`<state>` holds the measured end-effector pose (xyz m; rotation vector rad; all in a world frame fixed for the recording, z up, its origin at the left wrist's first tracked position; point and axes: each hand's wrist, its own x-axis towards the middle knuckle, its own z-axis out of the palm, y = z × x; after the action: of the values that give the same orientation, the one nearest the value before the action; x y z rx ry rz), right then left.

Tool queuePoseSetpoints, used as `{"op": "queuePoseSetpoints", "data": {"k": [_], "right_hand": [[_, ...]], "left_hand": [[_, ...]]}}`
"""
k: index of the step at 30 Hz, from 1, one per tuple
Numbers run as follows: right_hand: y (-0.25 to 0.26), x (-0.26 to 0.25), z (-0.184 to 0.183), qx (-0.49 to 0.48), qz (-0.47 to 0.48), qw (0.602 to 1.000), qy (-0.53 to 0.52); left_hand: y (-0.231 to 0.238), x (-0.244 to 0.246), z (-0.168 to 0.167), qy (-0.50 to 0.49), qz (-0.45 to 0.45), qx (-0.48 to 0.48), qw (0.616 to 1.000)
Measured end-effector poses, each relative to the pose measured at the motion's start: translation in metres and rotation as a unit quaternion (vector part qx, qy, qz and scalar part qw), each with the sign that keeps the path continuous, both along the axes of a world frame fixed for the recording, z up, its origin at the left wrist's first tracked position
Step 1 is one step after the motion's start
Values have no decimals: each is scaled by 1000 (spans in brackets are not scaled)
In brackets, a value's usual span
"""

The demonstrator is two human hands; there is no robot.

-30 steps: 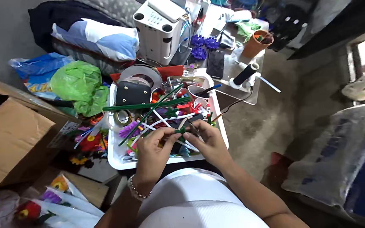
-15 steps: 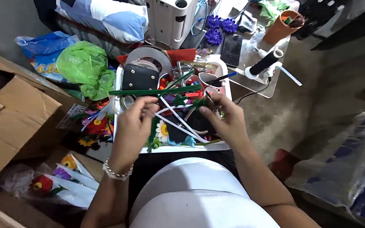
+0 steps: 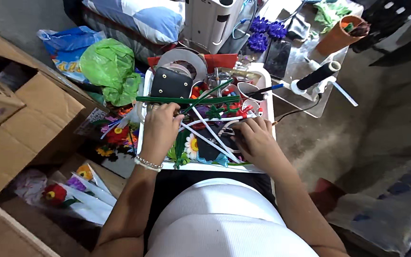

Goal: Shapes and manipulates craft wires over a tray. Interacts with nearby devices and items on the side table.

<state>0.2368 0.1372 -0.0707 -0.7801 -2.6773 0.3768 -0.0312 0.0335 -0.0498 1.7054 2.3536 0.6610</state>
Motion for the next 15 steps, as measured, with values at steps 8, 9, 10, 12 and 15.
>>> {"op": "queuePoseSetpoints", "data": {"k": [8,9,10,12,15], "right_hand": [[4,-1,11,39,-16,990,135],[4,-4,21,49,-21,984,169],[4,-8,32,62,-25,980,189],[6,-20,52,79,-27,979,185],[12,-35,64,107,-41,984,139]], "left_hand": [[0,14,22,39,-9,92,995],[-5,17,30,46,-14,111,993],[-10,21,37,54,-20,127,990],[-17,26,50,67,-36,147,986],[-24,28,61,72,-48,174,981]]}}
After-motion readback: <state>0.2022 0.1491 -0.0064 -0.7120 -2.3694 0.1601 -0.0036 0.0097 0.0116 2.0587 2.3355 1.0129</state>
